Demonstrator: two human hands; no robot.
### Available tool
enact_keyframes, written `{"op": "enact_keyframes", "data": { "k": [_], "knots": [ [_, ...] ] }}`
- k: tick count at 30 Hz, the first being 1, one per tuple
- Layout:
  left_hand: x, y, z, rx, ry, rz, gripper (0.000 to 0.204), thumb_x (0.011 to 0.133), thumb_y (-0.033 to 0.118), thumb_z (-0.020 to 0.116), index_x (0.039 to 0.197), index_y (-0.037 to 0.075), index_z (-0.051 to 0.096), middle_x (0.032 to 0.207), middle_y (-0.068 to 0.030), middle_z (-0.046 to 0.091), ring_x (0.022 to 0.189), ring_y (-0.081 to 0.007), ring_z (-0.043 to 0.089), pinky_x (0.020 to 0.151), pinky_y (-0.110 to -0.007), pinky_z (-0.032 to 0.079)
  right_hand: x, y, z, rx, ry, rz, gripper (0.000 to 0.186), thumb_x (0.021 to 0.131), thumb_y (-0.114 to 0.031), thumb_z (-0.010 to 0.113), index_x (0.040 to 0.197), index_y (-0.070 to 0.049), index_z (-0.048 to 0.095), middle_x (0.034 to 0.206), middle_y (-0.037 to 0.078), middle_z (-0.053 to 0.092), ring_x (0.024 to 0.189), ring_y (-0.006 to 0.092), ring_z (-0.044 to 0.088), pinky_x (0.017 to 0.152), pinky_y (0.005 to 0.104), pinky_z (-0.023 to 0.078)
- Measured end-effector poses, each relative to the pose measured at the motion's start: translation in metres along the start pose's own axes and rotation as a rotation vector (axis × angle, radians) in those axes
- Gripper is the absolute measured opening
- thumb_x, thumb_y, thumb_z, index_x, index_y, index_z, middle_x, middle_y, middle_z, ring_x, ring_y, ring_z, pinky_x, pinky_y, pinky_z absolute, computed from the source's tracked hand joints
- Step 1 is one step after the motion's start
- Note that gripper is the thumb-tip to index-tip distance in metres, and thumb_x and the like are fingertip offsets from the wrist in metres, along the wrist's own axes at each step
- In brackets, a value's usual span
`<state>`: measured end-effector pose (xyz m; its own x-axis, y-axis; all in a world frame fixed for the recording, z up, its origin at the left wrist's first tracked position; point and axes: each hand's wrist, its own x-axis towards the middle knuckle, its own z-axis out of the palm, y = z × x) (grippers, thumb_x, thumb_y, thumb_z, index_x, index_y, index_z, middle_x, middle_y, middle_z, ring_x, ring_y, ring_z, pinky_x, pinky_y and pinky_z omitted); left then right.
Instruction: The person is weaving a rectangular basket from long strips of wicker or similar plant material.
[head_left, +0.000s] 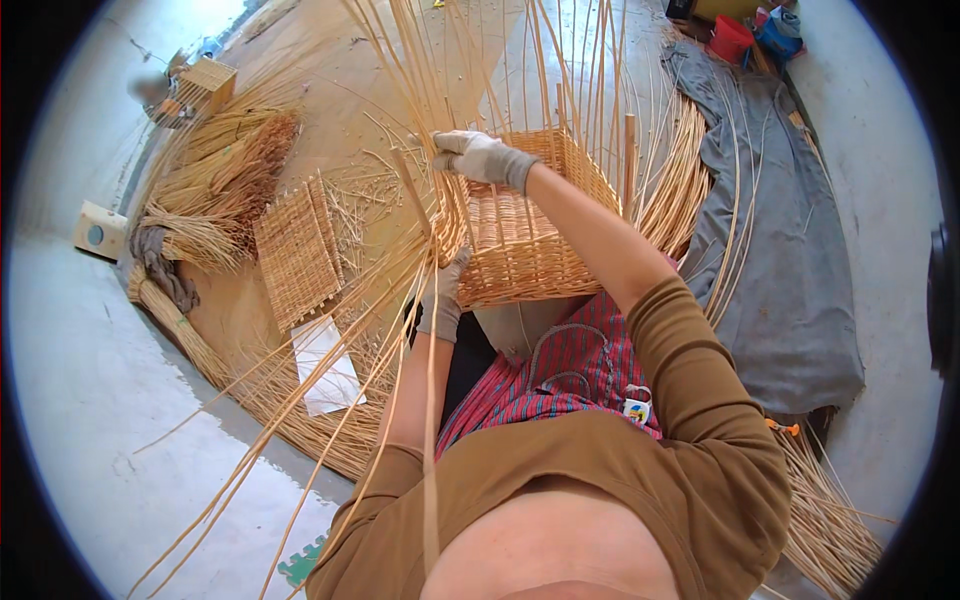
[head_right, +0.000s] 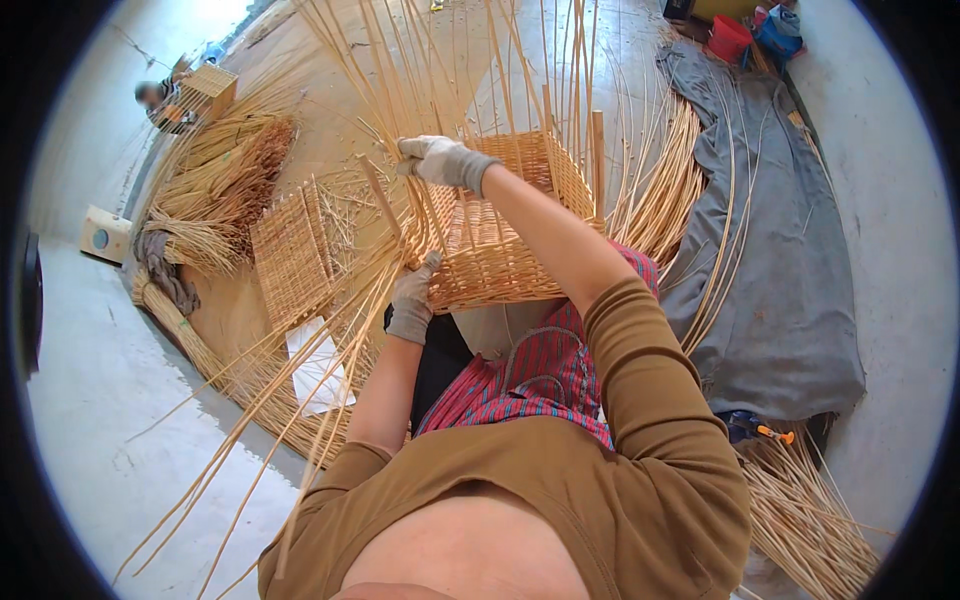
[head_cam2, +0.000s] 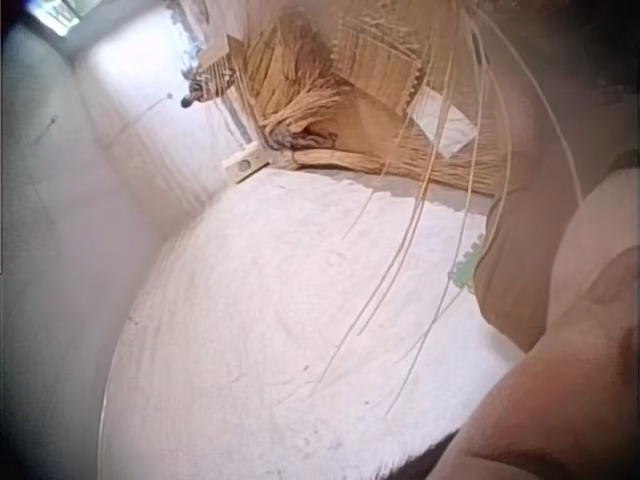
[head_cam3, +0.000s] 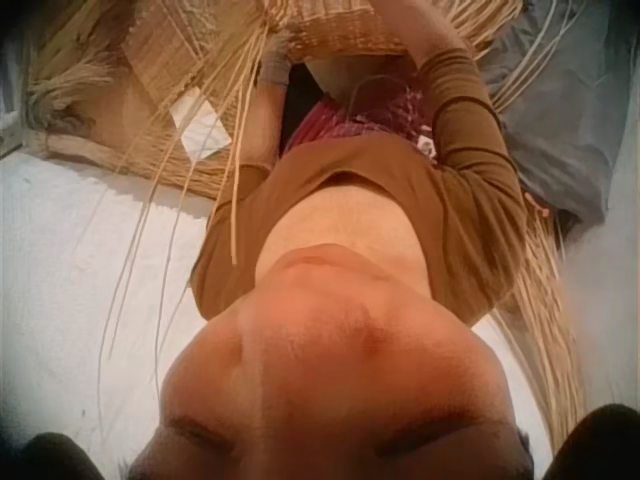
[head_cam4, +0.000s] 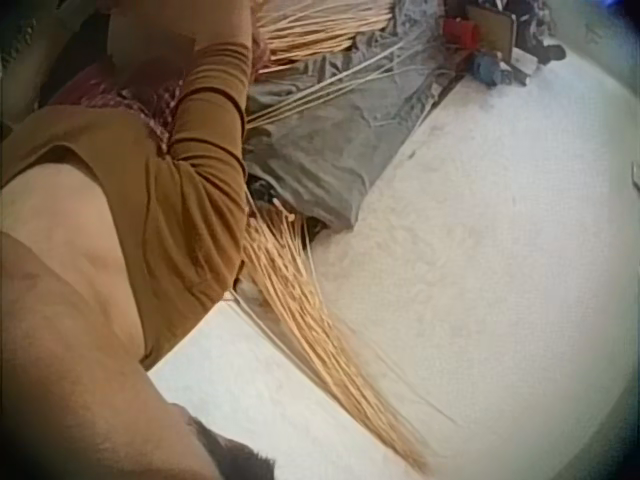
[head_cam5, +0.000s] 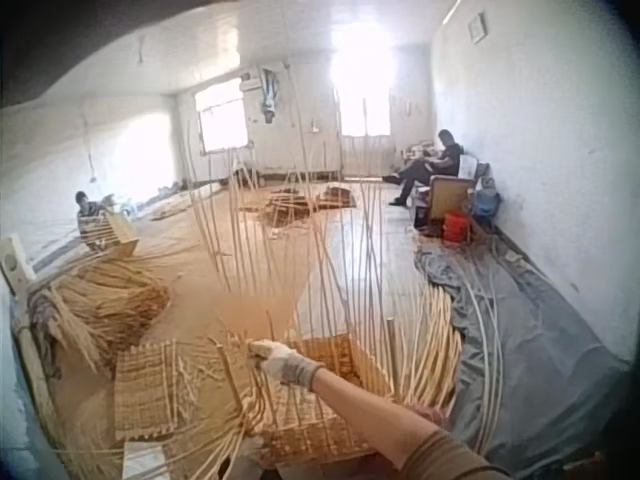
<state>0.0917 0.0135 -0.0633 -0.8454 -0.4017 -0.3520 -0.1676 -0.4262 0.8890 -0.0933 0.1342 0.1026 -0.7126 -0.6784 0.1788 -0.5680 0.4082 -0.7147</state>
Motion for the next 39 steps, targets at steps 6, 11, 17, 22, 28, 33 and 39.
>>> {"op": "enact_keyframes", "data": {
  "k": [6,11,17,22,28,33,39],
  "knots": [
    [-0.018,0.020,0.015,-0.032,-0.011,-0.198,0.052,0.088,0.025,0.085,0.127,-0.001,0.064,0.108,-0.0098,0.072,0.092,-0.0222,0.070,0.075,-0.039,0.061,0.010,-0.023,0.035,-0.563,0.163,0.440,0.074,0.098,-0.020,0.067,0.162,-0.021,0.031,0.139,0.029,0.055,0.129,0.0389,0.057,0.109,0.0368,0.046],
    [-0.020,0.021,0.021,-0.065,0.009,-0.244,0.037,0.091,0.024,0.079,0.120,0.003,0.069,0.104,-0.0101,0.072,0.092,-0.0245,0.069,0.078,-0.039,0.061,-0.048,-0.041,0.054,0.095,0.524,0.154,0.089,0.097,-0.005,0.063,0.167,-0.030,0.013,0.145,0.025,0.049,0.122,0.0361,0.058,0.106,0.0412,0.049],
    [0.001,-0.006,0.010,-0.098,-0.083,-0.252,0.033,0.090,0.026,0.076,0.116,0.006,0.071,0.103,-0.0106,0.072,0.094,-0.0245,0.069,0.085,-0.039,0.060,-0.214,0.059,0.072,1.261,0.896,0.047,0.022,0.102,-0.011,0.066,0.123,-0.011,0.062,0.095,0.005,0.073,0.086,0.0220,0.073,0.076,0.0344,0.059],
    [-0.060,-0.008,0.030,0.334,0.393,0.592,0.035,0.101,0.017,0.066,0.130,-0.002,0.061,0.127,-0.0124,0.066,0.107,-0.0218,0.066,0.095,-0.035,0.053,-0.240,0.089,0.052,1.163,0.881,0.540,0.013,0.100,-0.014,0.070,0.112,-0.010,0.067,0.104,0.007,0.076,0.090,0.0199,0.075,0.071,0.0309,0.061],
    [-0.024,0.043,0.089,1.087,-0.212,0.281,0.042,0.106,0.032,0.059,0.135,0.002,0.059,0.129,-0.0151,0.067,0.096,-0.0263,0.074,0.073,-0.039,0.061,-0.254,0.099,0.043,1.090,0.735,0.498,0.015,0.096,-0.011,0.075,0.110,-0.008,0.071,0.102,0.006,0.077,0.086,0.0165,0.074,0.072,0.0280,0.061],
    [-0.001,0.026,0.074,0.480,-0.429,-0.043,0.037,0.106,0.033,0.060,0.119,-0.001,0.067,0.098,-0.0112,0.075,0.075,-0.0220,0.074,0.059,-0.036,0.060,-0.239,0.100,0.035,0.887,0.886,0.573,0.013,0.096,-0.006,0.074,0.108,-0.006,0.071,0.095,0.003,0.075,0.080,0.0135,0.071,0.072,0.0258,0.059],
    [-0.002,0.012,0.084,0.597,-0.245,-0.002,0.029,0.103,0.030,0.066,0.112,0.002,0.068,0.088,-0.0085,0.073,0.068,-0.0191,0.072,0.058,-0.033,0.057,-0.094,0.027,-0.003,-0.326,0.693,-0.267,0.050,0.093,0.000,0.069,0.141,-0.008,0.057,0.107,0.009,0.071,0.093,0.0154,0.070,0.075,0.0289,0.057]
  ]
}}
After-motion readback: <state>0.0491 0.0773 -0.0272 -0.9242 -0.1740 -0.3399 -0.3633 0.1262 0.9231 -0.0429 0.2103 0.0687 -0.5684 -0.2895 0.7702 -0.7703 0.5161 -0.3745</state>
